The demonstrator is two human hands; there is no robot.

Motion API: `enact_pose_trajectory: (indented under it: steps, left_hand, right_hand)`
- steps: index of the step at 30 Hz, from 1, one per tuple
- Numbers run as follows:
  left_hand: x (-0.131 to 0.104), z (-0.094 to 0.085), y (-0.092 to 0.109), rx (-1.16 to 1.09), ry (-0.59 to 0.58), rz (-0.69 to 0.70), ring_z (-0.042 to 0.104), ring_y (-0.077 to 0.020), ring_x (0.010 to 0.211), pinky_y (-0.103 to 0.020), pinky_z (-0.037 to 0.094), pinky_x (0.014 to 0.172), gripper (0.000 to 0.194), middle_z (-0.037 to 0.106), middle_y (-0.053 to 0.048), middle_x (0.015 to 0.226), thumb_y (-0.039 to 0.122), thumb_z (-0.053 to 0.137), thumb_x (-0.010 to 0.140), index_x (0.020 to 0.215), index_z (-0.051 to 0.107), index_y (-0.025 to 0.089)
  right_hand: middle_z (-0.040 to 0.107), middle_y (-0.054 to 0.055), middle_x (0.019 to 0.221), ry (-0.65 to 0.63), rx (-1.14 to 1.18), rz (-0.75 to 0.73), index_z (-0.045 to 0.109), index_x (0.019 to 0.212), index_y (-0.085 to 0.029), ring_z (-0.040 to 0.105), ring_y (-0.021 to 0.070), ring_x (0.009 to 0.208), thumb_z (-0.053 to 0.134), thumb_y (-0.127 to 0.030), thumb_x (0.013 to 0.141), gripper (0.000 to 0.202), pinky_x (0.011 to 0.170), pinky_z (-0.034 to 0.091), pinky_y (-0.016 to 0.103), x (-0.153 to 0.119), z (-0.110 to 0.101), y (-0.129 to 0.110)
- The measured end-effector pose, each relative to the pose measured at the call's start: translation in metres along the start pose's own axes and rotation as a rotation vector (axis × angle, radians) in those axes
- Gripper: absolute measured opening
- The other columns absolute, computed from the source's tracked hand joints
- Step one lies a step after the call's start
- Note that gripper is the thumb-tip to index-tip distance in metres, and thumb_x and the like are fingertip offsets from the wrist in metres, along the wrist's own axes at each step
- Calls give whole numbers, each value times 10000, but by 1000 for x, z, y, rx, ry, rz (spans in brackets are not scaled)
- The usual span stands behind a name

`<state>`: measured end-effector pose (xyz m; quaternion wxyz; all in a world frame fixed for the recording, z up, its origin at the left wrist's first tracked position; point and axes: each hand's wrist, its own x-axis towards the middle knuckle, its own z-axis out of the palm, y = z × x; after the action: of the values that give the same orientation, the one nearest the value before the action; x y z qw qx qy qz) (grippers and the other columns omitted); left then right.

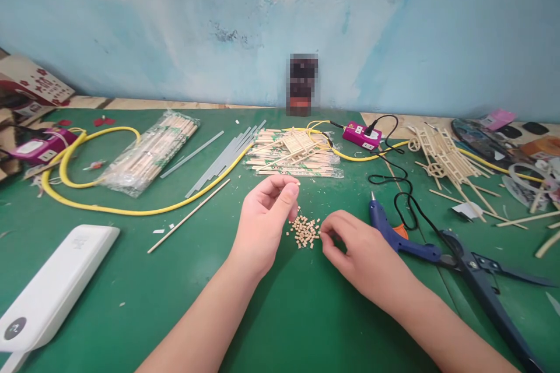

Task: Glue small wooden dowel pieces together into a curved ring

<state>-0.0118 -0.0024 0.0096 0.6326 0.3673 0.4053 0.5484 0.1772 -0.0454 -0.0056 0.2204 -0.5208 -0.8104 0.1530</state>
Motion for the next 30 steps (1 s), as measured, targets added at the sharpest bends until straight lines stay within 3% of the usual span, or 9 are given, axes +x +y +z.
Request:
enact_pose_trajectory:
  steps: [3,5,10,18,24,30]
  left_hand:
    - [-5,5,-1,-13,-38,-9,634,-134,761,-248,533,741,204,676,-7,807,363,820,936,949,721,185]
    - [-8,8,-3,-37,-92,-17,677,-154,868,-272,569,824,186,711,-32,921,354,798,961,944,726,184]
    - [-16,13,-5,-51,-157,-11,707,-150,937,-272,594,898,116,722,-28,990,308,723,1029,973,733,207]
    - [-27,22,1,159,-161,22,645,-119,833,-188,559,714,109,695,-18,950,245,707,1026,928,756,234]
    - [-28,24,-1,277,-148,84,676,-157,964,-226,598,868,116,697,-38,1003,231,696,1026,931,761,247]
    - [-26,24,-2,248,-130,30,678,-164,898,-236,600,768,112,704,-43,979,237,715,1007,910,772,246]
  right_hand:
    - [710,-20,872,77,140,37,631,883,-231,693,138,775,622,-46,911,188,667,563,246,14,-18,-6]
    - [749,-23,879,212,369,76,679,885,-232,720,139,777,671,-69,892,164,697,600,247,21,-25,-10]
    - [768,-24,878,406,620,78,723,912,-235,741,151,785,703,-47,875,193,744,656,295,23,-21,-10]
    - [777,1,937,456,577,-45,729,978,-232,748,171,860,729,43,810,322,768,628,336,9,-17,-2]
    - [774,-18,926,479,657,15,730,978,-243,755,168,859,728,60,786,359,765,629,336,7,-16,-6]
    - [769,-25,940,468,683,33,734,988,-245,748,157,872,730,65,780,373,784,631,330,7,-13,-6]
